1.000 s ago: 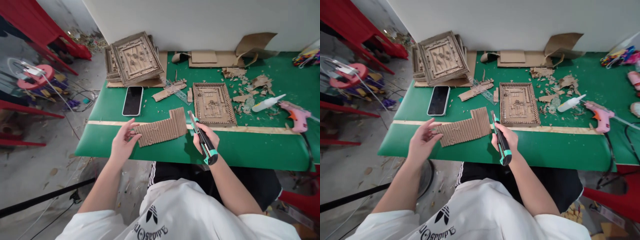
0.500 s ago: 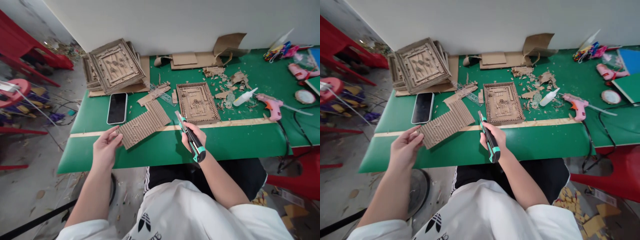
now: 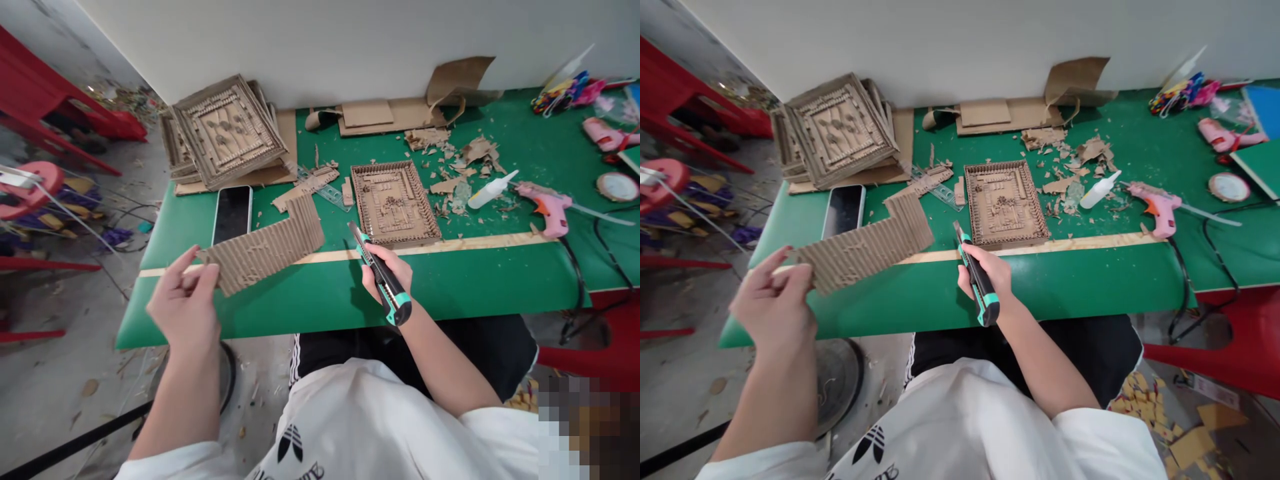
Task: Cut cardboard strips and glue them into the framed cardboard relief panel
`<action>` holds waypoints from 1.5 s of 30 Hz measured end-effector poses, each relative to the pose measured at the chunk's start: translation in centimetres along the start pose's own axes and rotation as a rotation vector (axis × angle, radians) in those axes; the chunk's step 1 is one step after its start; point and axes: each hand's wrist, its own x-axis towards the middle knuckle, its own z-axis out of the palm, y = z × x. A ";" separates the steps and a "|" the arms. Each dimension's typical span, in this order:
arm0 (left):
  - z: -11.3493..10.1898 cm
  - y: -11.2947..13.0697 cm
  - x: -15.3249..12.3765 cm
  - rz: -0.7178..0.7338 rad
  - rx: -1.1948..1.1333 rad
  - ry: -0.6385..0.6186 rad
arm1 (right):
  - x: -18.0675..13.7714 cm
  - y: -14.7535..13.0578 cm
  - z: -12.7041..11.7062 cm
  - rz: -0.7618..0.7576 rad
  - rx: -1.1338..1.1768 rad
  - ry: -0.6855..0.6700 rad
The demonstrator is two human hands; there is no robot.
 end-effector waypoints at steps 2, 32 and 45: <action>0.1 1.3 -0.3 0.215 0.023 0.161 | 0.0 0.0 -0.1 0.006 -0.004 -0.007; 5.0 2.8 -2.8 0.149 -0.112 -0.477 | 0.1 0.2 -0.1 -0.007 0.043 0.039; 6.8 5.7 6.1 0.162 0.251 -1.190 | -0.1 0.3 -0.1 0.037 0.091 0.064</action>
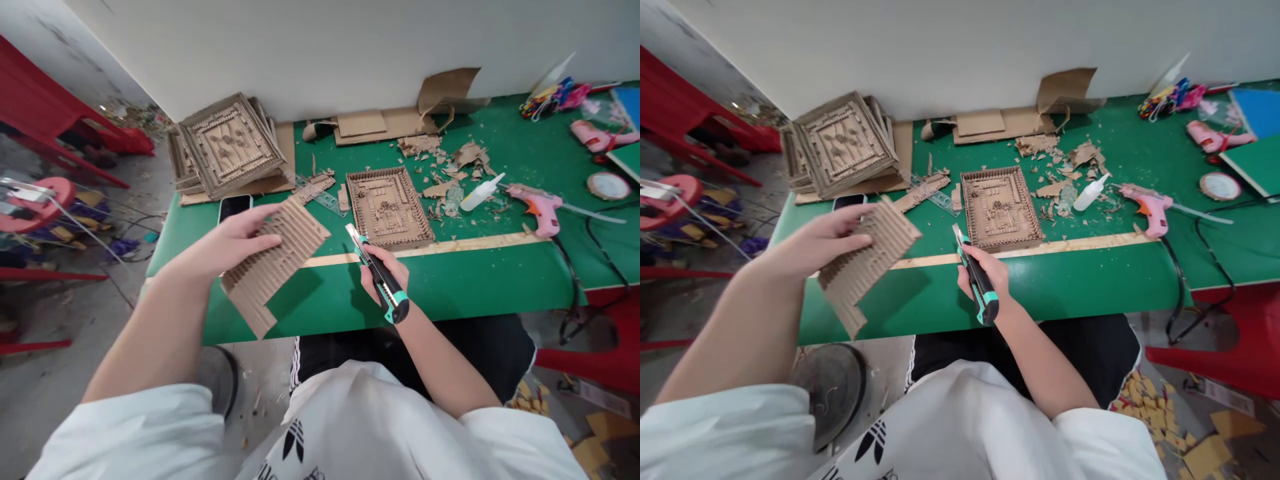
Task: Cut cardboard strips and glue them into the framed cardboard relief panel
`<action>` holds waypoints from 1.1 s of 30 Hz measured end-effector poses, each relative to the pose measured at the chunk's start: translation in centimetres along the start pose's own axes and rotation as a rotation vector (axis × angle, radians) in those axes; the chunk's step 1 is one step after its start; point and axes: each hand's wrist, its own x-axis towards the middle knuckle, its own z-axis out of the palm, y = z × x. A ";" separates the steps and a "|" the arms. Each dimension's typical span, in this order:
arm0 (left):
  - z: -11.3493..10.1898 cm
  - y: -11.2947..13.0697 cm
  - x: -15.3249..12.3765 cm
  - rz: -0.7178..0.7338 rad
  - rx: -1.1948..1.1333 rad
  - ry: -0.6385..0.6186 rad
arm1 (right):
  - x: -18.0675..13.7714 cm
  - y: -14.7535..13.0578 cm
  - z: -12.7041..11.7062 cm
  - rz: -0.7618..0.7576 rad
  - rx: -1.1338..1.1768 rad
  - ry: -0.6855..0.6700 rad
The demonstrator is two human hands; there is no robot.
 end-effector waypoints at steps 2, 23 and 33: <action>1.0 -1.3 2.1 -0.114 0.134 -0.235 | 0.1 -0.1 -0.1 0.016 -0.009 -0.010; 9.1 -3.4 1.4 0.218 0.828 -0.041 | 0.2 -0.6 -0.3 0.002 -0.036 -0.043; 10.0 -4.3 2.1 0.246 0.790 0.055 | 2.4 -0.4 2.5 -0.102 -0.181 -0.231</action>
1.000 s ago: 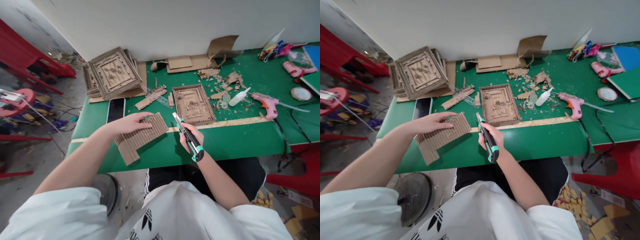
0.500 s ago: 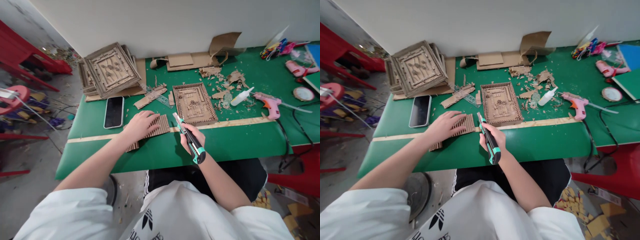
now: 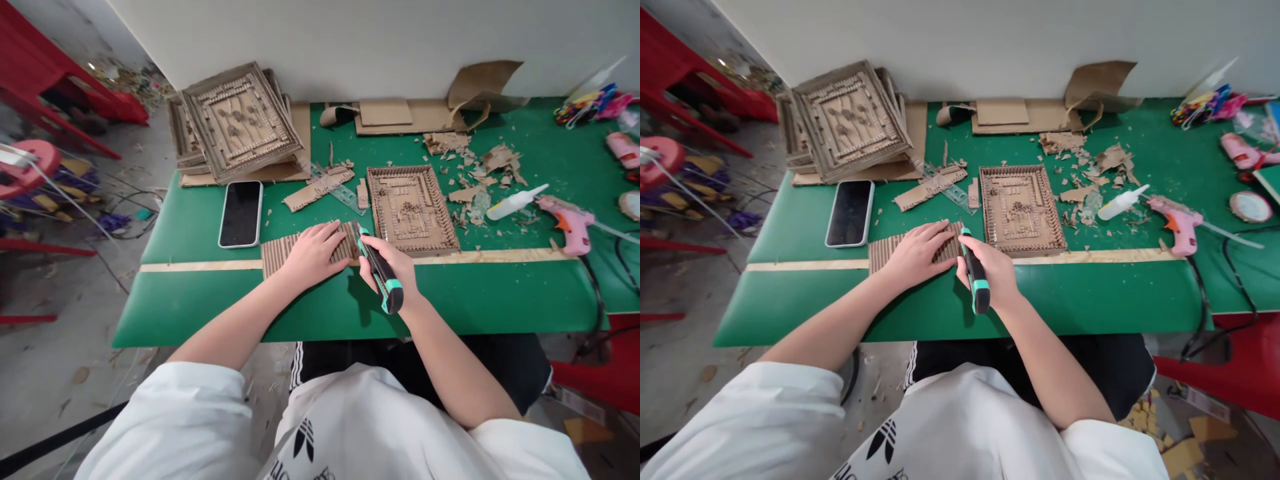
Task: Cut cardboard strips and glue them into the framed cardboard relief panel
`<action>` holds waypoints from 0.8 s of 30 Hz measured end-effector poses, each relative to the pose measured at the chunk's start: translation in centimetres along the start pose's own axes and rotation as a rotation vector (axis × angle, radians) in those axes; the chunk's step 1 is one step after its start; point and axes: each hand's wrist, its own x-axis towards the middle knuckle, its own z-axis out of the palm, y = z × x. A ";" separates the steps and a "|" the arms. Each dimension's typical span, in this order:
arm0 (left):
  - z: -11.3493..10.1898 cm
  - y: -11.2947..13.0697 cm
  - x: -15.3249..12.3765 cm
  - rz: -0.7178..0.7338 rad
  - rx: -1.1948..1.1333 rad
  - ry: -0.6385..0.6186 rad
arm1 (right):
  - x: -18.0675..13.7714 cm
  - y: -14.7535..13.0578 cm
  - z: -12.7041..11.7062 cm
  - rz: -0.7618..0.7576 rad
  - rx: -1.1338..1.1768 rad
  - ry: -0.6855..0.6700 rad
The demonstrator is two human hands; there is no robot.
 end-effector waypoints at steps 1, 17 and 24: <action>0.1 0.0 0.0 0.001 -0.003 0.002 | 0.3 0.0 0.3 -0.028 -0.013 -0.010; 0.4 -0.2 -0.1 0.024 -0.041 -0.002 | 0.8 0.0 1.3 -0.170 -0.098 -0.037; 0.6 -0.1 -0.1 0.008 -0.036 0.009 | 1.1 -0.1 1.2 -0.237 -0.110 -0.071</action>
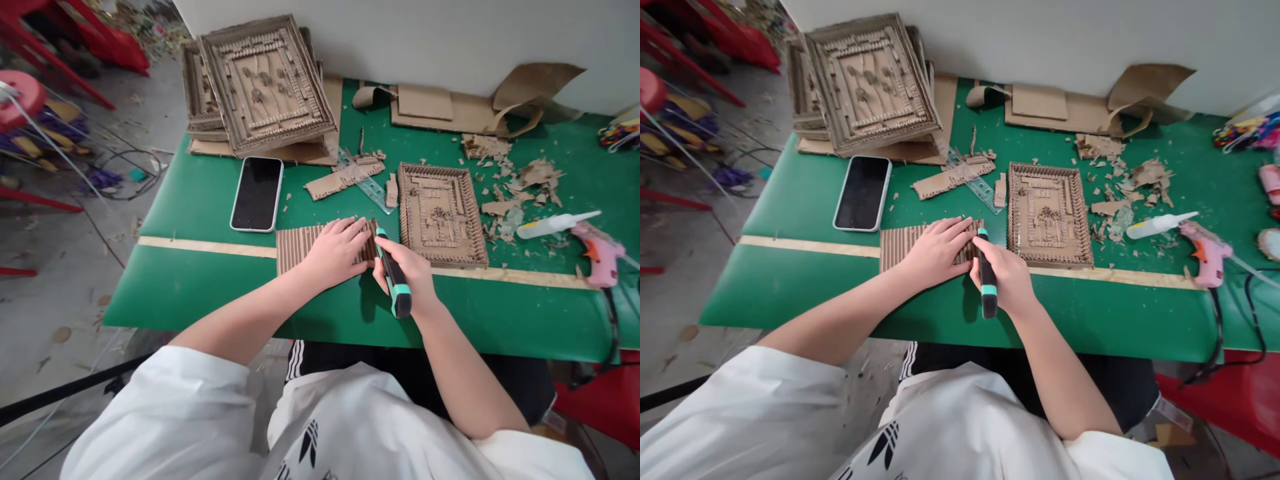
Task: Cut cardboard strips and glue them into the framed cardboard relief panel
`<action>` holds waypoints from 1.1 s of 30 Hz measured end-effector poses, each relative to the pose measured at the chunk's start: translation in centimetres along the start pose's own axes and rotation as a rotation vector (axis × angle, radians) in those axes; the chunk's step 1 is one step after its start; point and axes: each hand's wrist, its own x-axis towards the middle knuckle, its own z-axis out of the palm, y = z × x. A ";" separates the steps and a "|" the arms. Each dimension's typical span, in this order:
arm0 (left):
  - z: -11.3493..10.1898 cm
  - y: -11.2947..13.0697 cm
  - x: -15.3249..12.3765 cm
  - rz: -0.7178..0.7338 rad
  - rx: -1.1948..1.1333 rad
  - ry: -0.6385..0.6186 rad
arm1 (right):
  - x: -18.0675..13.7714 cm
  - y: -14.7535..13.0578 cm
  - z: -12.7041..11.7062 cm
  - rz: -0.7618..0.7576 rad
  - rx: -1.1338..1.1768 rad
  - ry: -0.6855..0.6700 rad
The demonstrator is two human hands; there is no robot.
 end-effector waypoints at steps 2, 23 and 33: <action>0.0 0.0 0.0 -0.003 0.003 0.005 | 0.1 0.0 0.0 -0.012 0.000 -0.003; -0.3 0.3 0.1 -0.023 -0.002 -0.025 | -0.7 0.1 -0.1 -0.060 -0.039 -0.084; -0.4 0.3 0.1 -0.035 -0.008 -0.048 | -0.8 0.0 -0.1 -0.062 -0.058 -0.076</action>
